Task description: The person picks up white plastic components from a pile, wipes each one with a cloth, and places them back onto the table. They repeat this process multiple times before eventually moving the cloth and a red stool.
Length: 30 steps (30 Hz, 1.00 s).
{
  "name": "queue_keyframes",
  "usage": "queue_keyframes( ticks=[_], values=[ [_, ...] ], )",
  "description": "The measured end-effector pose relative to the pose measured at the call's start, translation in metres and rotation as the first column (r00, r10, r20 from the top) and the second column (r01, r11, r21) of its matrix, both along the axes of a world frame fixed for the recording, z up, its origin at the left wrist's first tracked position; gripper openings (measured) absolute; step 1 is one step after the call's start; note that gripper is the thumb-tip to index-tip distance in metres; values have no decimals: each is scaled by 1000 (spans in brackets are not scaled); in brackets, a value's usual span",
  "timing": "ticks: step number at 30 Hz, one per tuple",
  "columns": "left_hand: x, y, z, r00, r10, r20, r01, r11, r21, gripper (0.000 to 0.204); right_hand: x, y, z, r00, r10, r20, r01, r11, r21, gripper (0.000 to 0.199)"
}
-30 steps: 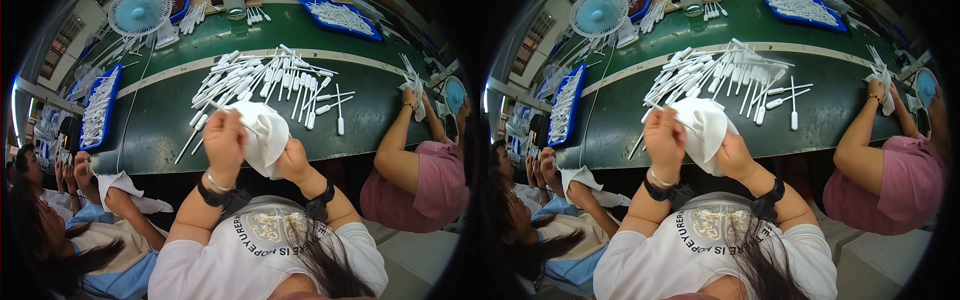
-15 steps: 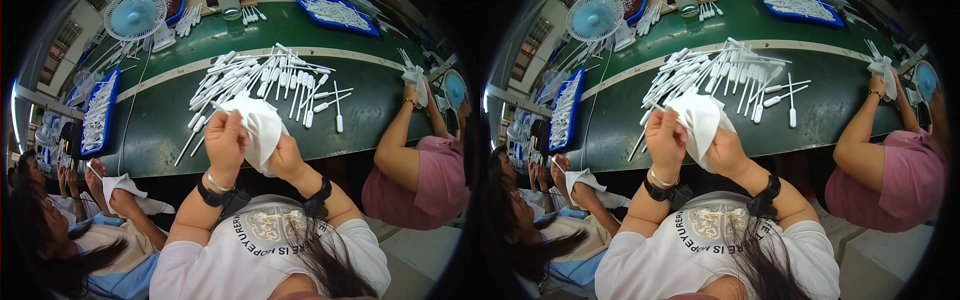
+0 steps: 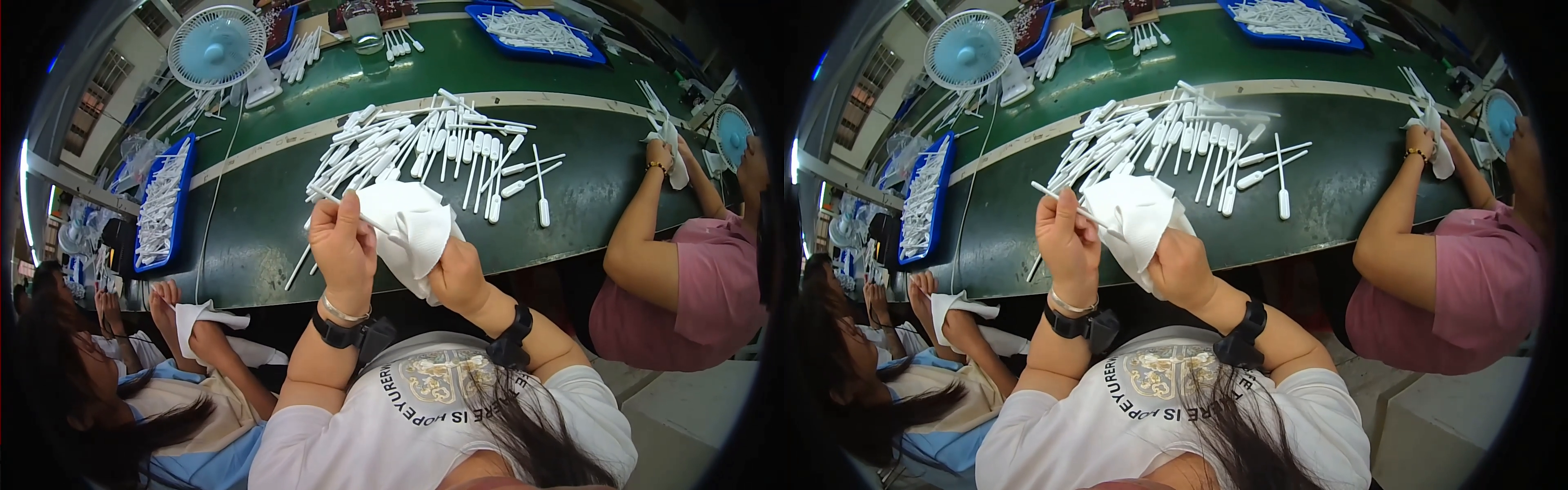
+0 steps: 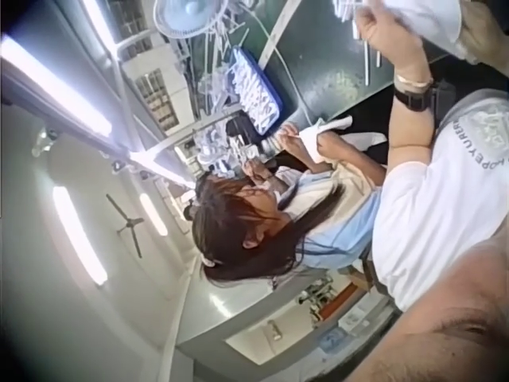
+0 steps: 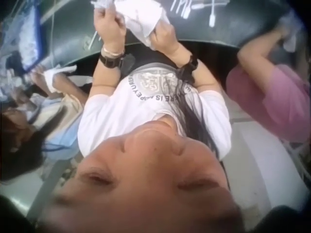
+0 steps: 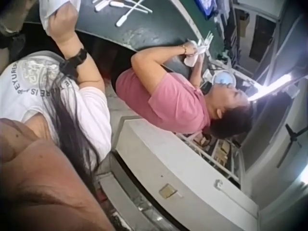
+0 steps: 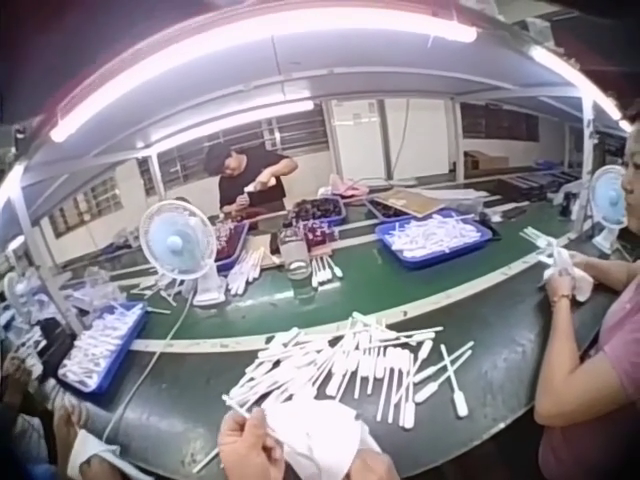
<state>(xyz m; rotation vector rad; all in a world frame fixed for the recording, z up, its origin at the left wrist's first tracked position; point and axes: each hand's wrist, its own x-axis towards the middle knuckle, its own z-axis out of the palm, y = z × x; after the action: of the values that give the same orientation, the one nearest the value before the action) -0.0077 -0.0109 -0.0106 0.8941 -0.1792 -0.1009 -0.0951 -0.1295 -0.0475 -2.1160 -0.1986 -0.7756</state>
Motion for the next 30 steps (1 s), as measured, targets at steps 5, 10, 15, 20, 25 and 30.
queue_keyframes(
  ticks=[5,10,15,20,25,30],
  values=[
    [-15,-13,-2,1000,1,1,-1,982,191,19,-1,3,3,1000,8,-6,-9,999,-39,27],
    [-12,-10,0,999,3,50,-5,999,43,18,-3,-2,-4,999,12,-39,-11,999,32,25],
    [-18,-12,-8,859,-103,502,-80,941,330,9,-1,-5,0,947,195,-255,53,688,723,24],
    [-23,-18,-10,540,-355,763,-375,710,596,13,3,-11,-7,926,323,-194,-10,534,845,26],
    [-22,-18,-8,497,-471,729,-477,554,683,21,2,-15,-1,900,339,-275,-29,676,736,26],
    [-2,-26,5,469,-583,663,-478,463,746,24,0,-25,-5,860,481,-169,-47,405,913,28]
  ],
)
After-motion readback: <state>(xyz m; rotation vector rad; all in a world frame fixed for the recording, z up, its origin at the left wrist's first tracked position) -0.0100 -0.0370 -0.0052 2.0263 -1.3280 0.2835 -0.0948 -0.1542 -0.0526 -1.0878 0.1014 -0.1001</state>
